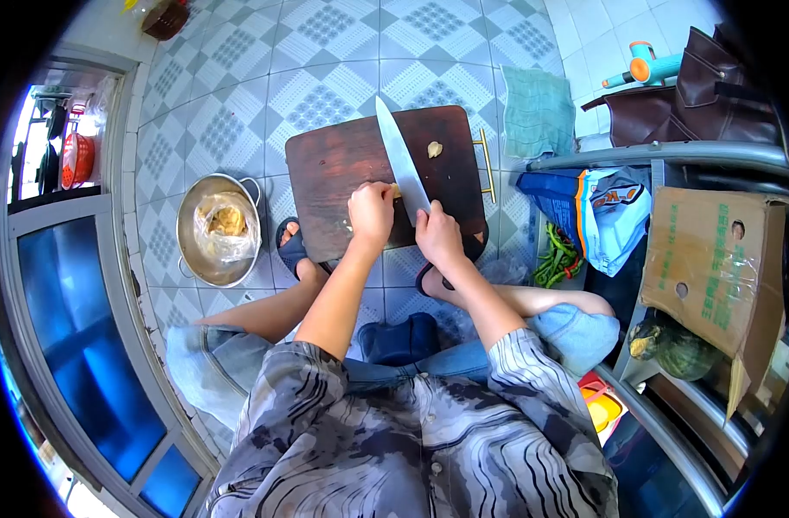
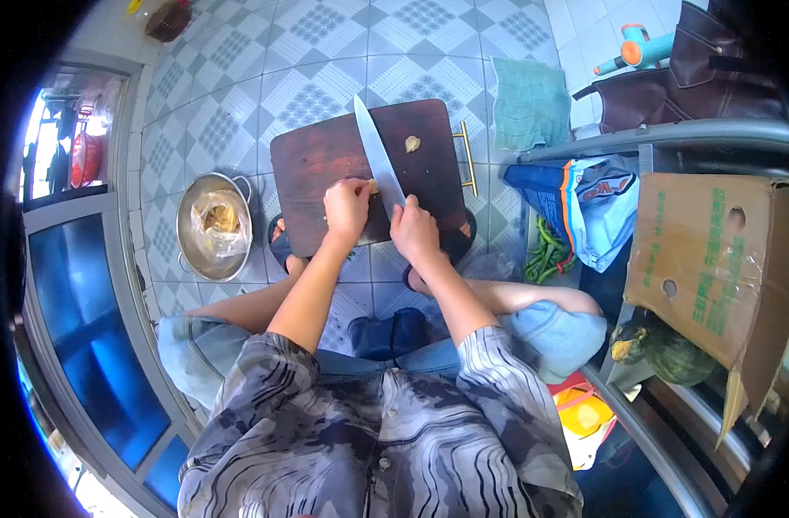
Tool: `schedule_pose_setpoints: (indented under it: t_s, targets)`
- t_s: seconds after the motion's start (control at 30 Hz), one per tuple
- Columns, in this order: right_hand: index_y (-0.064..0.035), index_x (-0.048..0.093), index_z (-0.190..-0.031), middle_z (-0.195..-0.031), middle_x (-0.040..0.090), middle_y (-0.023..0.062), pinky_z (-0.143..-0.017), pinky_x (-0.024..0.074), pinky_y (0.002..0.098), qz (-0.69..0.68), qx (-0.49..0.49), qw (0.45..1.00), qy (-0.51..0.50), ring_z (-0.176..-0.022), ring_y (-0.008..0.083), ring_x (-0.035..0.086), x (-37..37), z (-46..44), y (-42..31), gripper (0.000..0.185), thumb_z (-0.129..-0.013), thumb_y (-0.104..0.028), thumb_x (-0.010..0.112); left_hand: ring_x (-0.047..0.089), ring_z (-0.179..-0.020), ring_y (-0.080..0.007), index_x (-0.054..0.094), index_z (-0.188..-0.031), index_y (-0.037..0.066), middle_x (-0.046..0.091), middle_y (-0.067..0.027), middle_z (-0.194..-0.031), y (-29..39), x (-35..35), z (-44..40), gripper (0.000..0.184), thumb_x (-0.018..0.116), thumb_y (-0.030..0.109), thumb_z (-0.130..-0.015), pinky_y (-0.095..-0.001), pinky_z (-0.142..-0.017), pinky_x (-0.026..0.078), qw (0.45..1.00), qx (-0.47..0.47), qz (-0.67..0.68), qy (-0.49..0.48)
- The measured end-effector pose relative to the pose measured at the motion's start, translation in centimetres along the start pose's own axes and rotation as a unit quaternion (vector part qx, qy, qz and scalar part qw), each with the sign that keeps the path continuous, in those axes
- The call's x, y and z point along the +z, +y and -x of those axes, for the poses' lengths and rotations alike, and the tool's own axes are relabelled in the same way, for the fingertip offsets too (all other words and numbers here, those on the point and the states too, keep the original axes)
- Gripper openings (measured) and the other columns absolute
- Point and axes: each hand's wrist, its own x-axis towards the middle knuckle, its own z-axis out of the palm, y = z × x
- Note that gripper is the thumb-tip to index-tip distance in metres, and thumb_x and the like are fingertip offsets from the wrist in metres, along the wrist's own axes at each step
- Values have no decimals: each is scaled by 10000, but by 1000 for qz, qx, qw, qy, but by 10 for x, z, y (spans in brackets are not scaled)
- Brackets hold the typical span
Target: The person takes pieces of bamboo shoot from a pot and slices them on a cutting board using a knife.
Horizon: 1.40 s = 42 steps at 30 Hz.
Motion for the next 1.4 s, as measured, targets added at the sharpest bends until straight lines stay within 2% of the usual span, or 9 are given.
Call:
schedule_pose_setpoints:
  t_s: [0.17,0.23,0.47,0.63,0.77,0.93,1.2,1.33,1.4]
  targets:
    - [15,475,-898,-779,624,292,-691,496,533,16,23,1000,-10,-770,469,614,-2,-11,-13,272,-911,-257,477,628,-742,-358,684,-767,28,640,-195,-788,3,3,-3,140,601,138,-790,-439,-696,508,999,17,-42,-14]
    - [17,476,-899,-781,625,292,-693,498,530,23,22,999,-12,-772,467,617,-4,-16,-18,271,-910,-254,479,634,-690,-344,696,-766,24,649,-181,-742,5,4,-5,115,624,113,-755,-424,-669,506,998,20,-55,7]
    - [21,477,-924,-805,629,294,-710,503,520,38,21,999,-17,-788,455,624,-9,-28,-32,274,-909,-252,481,628,-685,-371,683,-730,19,636,-207,-729,13,5,-14,144,603,133,-768,-437,-670,506,995,10,-92,29]
    - [22,473,-926,-796,629,292,-706,504,521,24,9,1000,-2,-776,457,625,-6,-27,-29,278,-910,-256,484,627,-728,-378,690,-759,28,642,-213,-799,17,3,-19,151,587,136,-782,-459,-697,508,996,-52,-78,12]
    - [14,460,-911,-785,629,291,-692,508,520,42,21,998,-28,-763,453,628,-10,-7,-13,269,-909,-253,486,631,-731,-367,695,-761,28,648,-205,-805,18,0,-19,143,598,133,-769,-456,-695,510,997,-49,-62,11]
    - [10,455,-907,-788,630,288,-702,507,520,40,15,999,-31,-765,451,629,-13,-7,-16,261,-909,-249,487,632,-718,-356,686,-747,23,644,-194,-773,12,2,-24,134,593,117,-766,-444,-686,516,994,17,-112,0]
    - [10,474,-920,-821,642,266,-732,510,493,54,-15,998,-30,-812,428,636,-15,-55,-41,265,-905,-255,487,627,-708,-370,678,-741,15,636,-203,-778,13,5,-24,133,586,109,-762,-450,-680,513,993,13,-115,12]
    - [15,467,-908,-762,623,286,-683,498,525,20,-8,1000,5,-752,458,619,-5,-38,-31,271,-899,-254,494,624,-690,-372,675,-731,25,630,-201,-758,16,7,-19,133,586,118,-765,-453,-671,511,995,-3,-69,69]
    - [17,455,-894,-749,620,289,-671,496,534,17,-7,1000,7,-735,465,616,-5,-19,-21,269,-901,-249,496,624,-683,-373,675,-733,31,627,-201,-747,17,4,-18,127,584,114,-766,-453,-666,511,995,1,-78,65]
